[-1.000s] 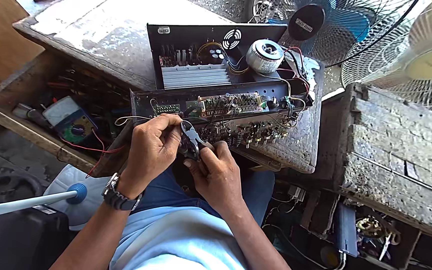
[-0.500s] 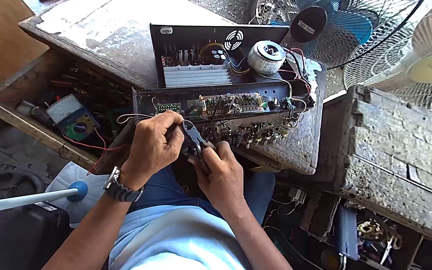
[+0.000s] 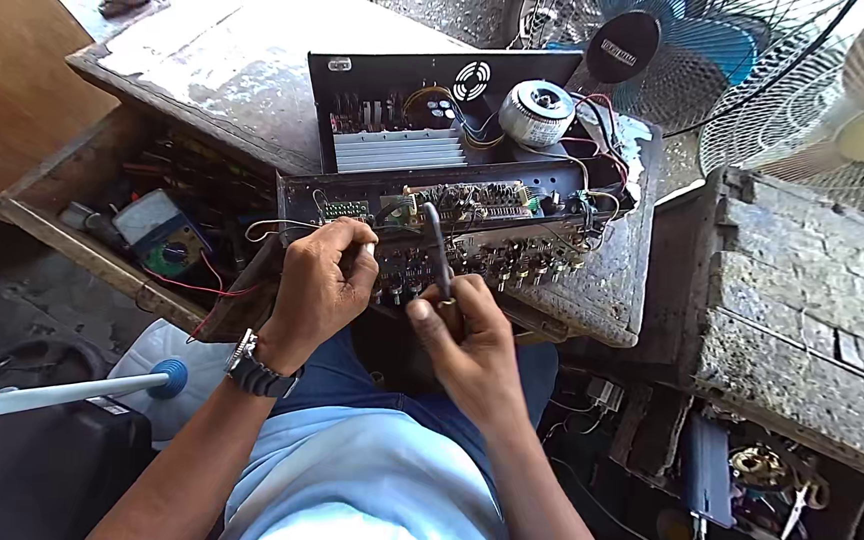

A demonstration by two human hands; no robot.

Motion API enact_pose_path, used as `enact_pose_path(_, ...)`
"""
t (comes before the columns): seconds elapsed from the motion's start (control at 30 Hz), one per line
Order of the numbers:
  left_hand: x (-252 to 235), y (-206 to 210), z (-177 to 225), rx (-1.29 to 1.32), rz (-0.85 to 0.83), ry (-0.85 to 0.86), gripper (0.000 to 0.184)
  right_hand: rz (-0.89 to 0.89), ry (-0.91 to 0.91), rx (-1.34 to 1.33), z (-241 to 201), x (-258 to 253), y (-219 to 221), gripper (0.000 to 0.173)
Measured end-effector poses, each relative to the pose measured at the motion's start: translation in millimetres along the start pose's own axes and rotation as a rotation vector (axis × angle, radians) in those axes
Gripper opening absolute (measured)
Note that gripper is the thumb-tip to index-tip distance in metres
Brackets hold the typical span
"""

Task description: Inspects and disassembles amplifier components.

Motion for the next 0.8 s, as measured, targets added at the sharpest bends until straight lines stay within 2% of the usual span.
enact_pose_path(0.1, 0.1, -2.2, -0.5, 0.025, -0.027, -0.018, 0.016, -0.068, 0.055, -0.272, 8.6, 4.8, -19.1, 0.026)
enact_pose_path(0.2, -1.1, -2.2, 1.4, -0.001, -0.04, 0.014, 0.015, -0.133, 0.076, -0.38, 18.0, 19.7, -32.6, 0.034)
enact_pose_path(0.37, -2.0, -3.2, 6.0, -0.09, -0.044, 0.09, 0.016, -0.163, 0.076, -0.212, 32.5, 55.9, -44.0, 0.035)
enact_pose_path(0.5, -1.4, -5.2, 6.5, -0.083, -0.049, 0.074, 0.016, -0.161, 0.055, -0.163, 38.0, 72.5, -46.3, 0.034)
enact_pose_path(0.57, 2.2, -9.8, 10.2, -0.062, -0.035, 0.059, 0.023, -0.17, 0.024, -0.178, 32.6, 72.7, -46.3, 0.034)
enact_pose_path(0.63, 12.7, -19.0, 19.6, 0.009, -0.022, 0.043, 0.037, -0.194, -0.018, -0.22, 21.8, 68.6, -44.9, 0.041)
enact_pose_path(0.7, 33.3, -26.2, 25.4, 0.168, -0.044, -0.018, 0.04, -0.252, -0.073, -0.283, 5.5, 61.3, -36.5, 0.052)
enact_pose_path(0.73, 46.9, -24.5, 24.8, 0.285, -0.093, -0.07, 0.04, -0.284, -0.094, -0.313, -3.9, 57.2, -28.4, 0.055)
enact_pose_path(0.8, 76.0, -10.6, 20.8, 0.556, -0.255, -0.153, 0.051, -0.341, -0.135, -0.343, -21.4, 48.7, -4.6, 0.059)
Point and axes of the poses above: each hand's wrist, its own x-axis away from the middle knuckle, its own y-axis out of the palm, z = x × y, the point moved 7 cm from there along -x, towards the middle knuckle, and after that the axes turned 4 degrees about -y, right-handed, at the moved point
